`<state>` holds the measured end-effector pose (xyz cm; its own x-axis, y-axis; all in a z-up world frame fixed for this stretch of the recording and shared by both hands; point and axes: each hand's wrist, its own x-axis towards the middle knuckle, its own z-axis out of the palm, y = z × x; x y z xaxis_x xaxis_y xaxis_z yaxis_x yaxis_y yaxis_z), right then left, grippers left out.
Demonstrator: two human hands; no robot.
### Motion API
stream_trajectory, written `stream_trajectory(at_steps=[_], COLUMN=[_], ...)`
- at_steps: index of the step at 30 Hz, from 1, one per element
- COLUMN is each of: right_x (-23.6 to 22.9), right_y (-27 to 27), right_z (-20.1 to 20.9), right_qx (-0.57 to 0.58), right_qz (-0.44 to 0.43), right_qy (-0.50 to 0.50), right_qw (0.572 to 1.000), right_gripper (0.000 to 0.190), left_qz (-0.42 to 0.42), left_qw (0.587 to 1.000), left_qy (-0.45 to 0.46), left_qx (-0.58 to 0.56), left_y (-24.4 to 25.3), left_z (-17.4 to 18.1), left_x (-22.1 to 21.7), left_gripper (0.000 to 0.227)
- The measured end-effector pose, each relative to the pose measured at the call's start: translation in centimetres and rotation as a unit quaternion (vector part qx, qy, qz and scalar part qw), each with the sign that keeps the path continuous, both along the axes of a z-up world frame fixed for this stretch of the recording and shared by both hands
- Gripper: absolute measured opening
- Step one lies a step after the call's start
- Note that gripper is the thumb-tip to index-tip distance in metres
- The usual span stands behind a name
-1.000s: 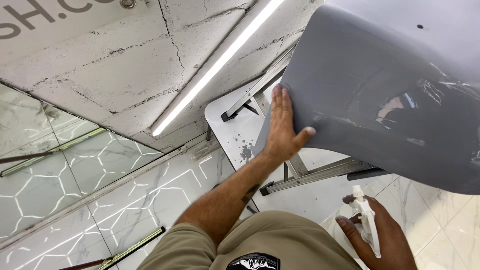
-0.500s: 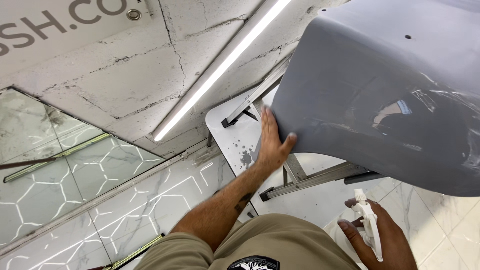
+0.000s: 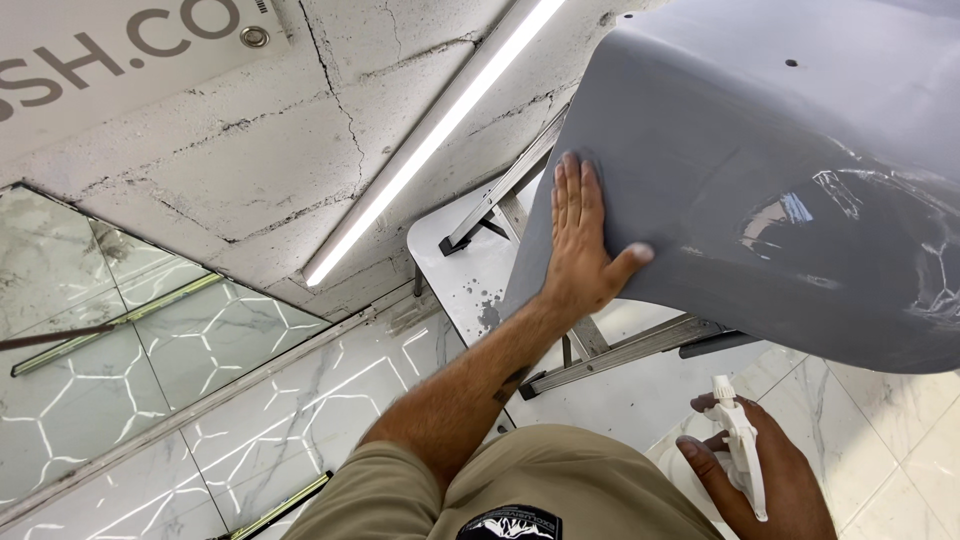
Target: The person rubs their hand across the surface of a grey car bumper, sprays it with liquid from a bottle, and continues to rub the surface by hand while it is wet.
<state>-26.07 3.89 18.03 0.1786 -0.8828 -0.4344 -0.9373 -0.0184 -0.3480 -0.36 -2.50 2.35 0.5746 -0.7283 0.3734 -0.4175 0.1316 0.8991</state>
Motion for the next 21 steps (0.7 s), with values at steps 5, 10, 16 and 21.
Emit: stream_trajectory(at_steps=[5,10,16,21], right_x=[0.2,-1.1,-0.6,0.0], right_y=[0.4,-0.1,0.2,0.7], right_z=[0.3,-0.8,-0.4,0.2], right_qx=[-0.002,-0.005,-0.001,0.007], right_qz=[-0.026,-0.018,0.001,0.001], right_qy=[-0.003,-0.003,0.001,0.01], right_qw=[1.0,1.0,1.0,1.0], right_gripper=[0.047,0.047,0.048,0.05], left_qz=[0.005,0.0,0.013,-0.001], left_qw=[1.0,0.98,1.0,0.997], left_qy=[-0.029,0.151,0.009,-0.074], left_qx=[-0.008,0.131,0.011,-0.019], left_y=[1.7,5.7,1.3,-1.3], left_z=[-1.5,-10.5,0.0,2.0], left_x=[0.5,-1.9,-0.7,1.1], left_gripper=[0.124,0.132,0.132,0.124])
